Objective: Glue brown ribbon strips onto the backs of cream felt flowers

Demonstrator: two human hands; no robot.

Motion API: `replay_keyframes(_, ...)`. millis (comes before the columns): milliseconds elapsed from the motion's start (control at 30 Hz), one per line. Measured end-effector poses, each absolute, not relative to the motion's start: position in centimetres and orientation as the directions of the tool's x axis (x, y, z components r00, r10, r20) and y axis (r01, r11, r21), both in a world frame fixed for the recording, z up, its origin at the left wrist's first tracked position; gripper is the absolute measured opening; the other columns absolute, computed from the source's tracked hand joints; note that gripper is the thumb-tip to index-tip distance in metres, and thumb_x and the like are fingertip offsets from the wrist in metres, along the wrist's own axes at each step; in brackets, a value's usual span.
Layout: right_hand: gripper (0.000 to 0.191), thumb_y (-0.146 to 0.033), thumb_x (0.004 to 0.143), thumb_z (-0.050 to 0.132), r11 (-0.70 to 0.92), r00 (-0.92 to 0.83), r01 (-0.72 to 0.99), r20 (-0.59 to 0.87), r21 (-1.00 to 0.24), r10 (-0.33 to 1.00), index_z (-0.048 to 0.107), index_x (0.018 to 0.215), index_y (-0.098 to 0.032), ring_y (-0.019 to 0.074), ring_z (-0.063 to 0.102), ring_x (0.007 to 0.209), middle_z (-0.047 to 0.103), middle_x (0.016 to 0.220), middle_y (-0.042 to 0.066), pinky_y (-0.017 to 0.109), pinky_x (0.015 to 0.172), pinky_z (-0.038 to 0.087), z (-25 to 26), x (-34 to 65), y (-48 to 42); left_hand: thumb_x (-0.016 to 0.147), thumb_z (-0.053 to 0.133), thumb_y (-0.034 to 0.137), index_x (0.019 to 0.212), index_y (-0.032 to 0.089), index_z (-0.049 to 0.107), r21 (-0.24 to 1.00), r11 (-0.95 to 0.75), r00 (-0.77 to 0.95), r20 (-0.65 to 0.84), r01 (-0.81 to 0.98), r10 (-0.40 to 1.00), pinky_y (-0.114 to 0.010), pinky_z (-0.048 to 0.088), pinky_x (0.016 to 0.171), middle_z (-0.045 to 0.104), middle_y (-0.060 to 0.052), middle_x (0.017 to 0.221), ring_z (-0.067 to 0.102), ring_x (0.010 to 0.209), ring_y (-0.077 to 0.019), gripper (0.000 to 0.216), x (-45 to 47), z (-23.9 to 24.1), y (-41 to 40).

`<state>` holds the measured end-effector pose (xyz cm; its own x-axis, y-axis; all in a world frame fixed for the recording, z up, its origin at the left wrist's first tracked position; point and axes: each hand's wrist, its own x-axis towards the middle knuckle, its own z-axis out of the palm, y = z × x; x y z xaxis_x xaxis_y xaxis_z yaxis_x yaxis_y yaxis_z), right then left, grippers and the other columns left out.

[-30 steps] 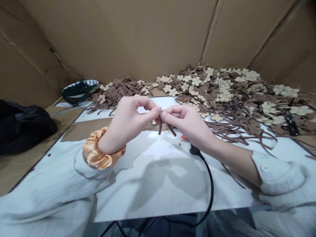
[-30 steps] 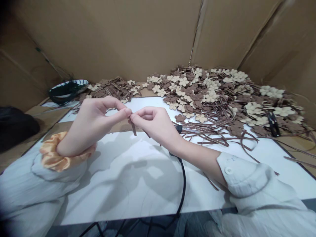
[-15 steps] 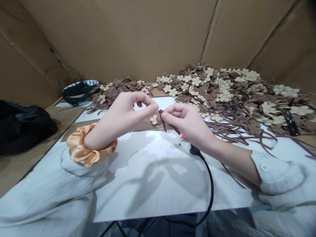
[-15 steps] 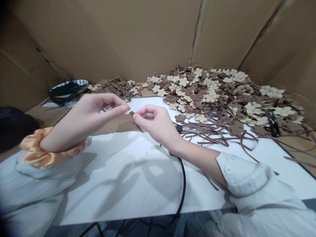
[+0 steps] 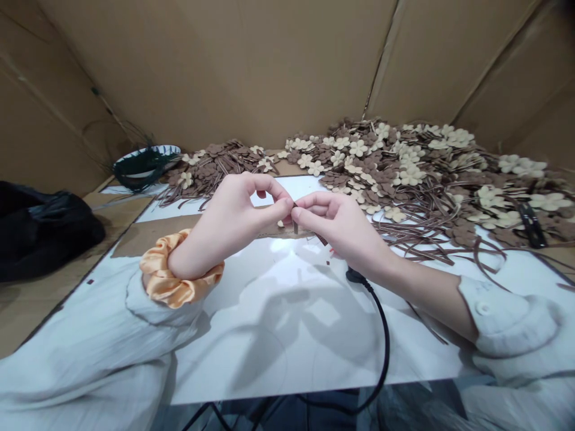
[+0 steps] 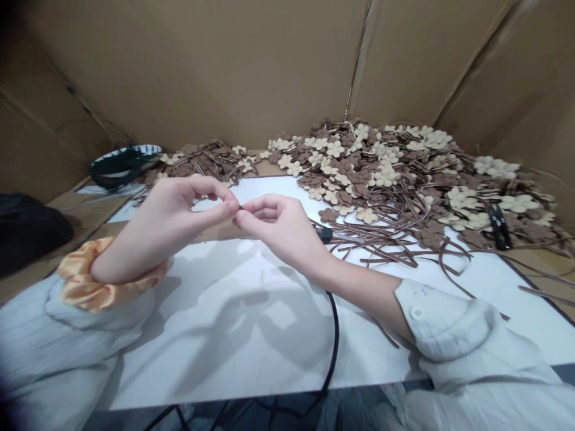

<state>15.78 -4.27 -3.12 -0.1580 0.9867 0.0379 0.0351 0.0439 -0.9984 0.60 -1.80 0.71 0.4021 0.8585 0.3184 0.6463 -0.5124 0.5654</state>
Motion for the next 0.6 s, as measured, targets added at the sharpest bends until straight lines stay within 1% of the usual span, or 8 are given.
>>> replay_keyframes(133,0.012,-0.024,0.076,0.062,0.053,-0.144,-0.007,0.053,-0.999,0.988,0.064,0.079,-0.013,0.0014,0.042,0.043,0.06,0.062,-0.003,0.014,0.039,0.032,-3.4,15.7,-4.0,0.074,0.055,0.021,0.062,0.017,0.064,0.574,-0.513,0.381,0.344,0.639,0.858,-0.021,0.039,0.07,0.066,0.005,0.064,0.055,0.064,-0.0107,0.016,0.6,0.5,-1.8)
replay_keyframes(267,0.011,-0.024,0.076,0.061,0.08,-0.135,-0.044,0.085,-0.996,0.987,0.062,0.075,-0.013,0.0022,0.043,0.043,0.056,0.057,-0.005,0.015,0.042,0.035,-3.8,15.6,-3.9,0.073,0.054,0.022,0.062,0.017,0.063,0.576,-0.511,0.361,0.362,0.638,0.859,-0.022,0.04,0.068,0.065,0.005,0.062,0.055,0.062,-0.011,0.015,0.7,0.0,-1.7)
replay_keyframes(367,0.01,-0.023,0.076,0.061,0.11,-0.133,-0.059,0.117,-0.992,0.984,0.059,0.072,-0.014,0.0035,0.047,0.046,0.055,0.056,-0.005,0.015,0.044,0.037,-4.0,15.6,-3.7,0.072,0.053,0.025,0.062,0.018,0.062,0.55,-0.509,0.333,0.392,0.662,0.857,-0.024,0.041,0.071,0.065,0.004,0.064,0.056,0.066,-0.0136,0.015,0.9,-0.6,-1.9)
replay_keyframes(467,0.01,-0.022,0.076,0.061,0.136,-0.129,-0.051,0.141,-0.989,0.982,0.057,0.07,-0.015,0.0054,0.052,0.051,0.058,0.059,-0.004,0.017,0.047,0.038,-4.1,15.7,-3.5,0.074,0.052,0.028,0.063,0.018,0.061,0.522,-0.523,0.304,0.448,0.674,0.84,-0.027,0.041,0.077,0.066,0.001,0.07,0.058,0.077,-0.0171,0.018,1.1,-1.0,-2.1)
replay_keyframes(533,0.01,-0.022,0.076,0.061,0.159,-0.125,-0.032,0.162,-0.987,0.979,0.057,0.069,-0.015,0.0068,0.054,0.054,0.062,0.063,-0.002,0.018,0.049,0.04,-4.0,15.9,-3.2,0.076,0.05,0.031,0.066,0.017,0.062,0.538,-0.535,0.326,0.438,0.652,0.838,-0.027,0.042,0.077,0.067,0.0,0.073,0.058,0.078,-0.0173,0.021,1.0,-1.2,-1.7)
replay_keyframes(600,0.009,-0.022,0.075,0.061,0.172,-0.112,-0.013,0.172,-0.985,0.979,0.057,0.07,-0.015,0.0083,0.057,0.057,0.065,0.067,0.0,0.019,0.052,0.042,-3.6,16.3,-3.0,0.08,0.047,0.033,0.075,0.017,0.064,0.566,-0.533,0.354,0.401,0.629,0.845,-0.027,0.043,0.076,0.068,-0.001,0.079,0.058,0.078,-0.0168,0.024,0.7,-1.6,-0.8)
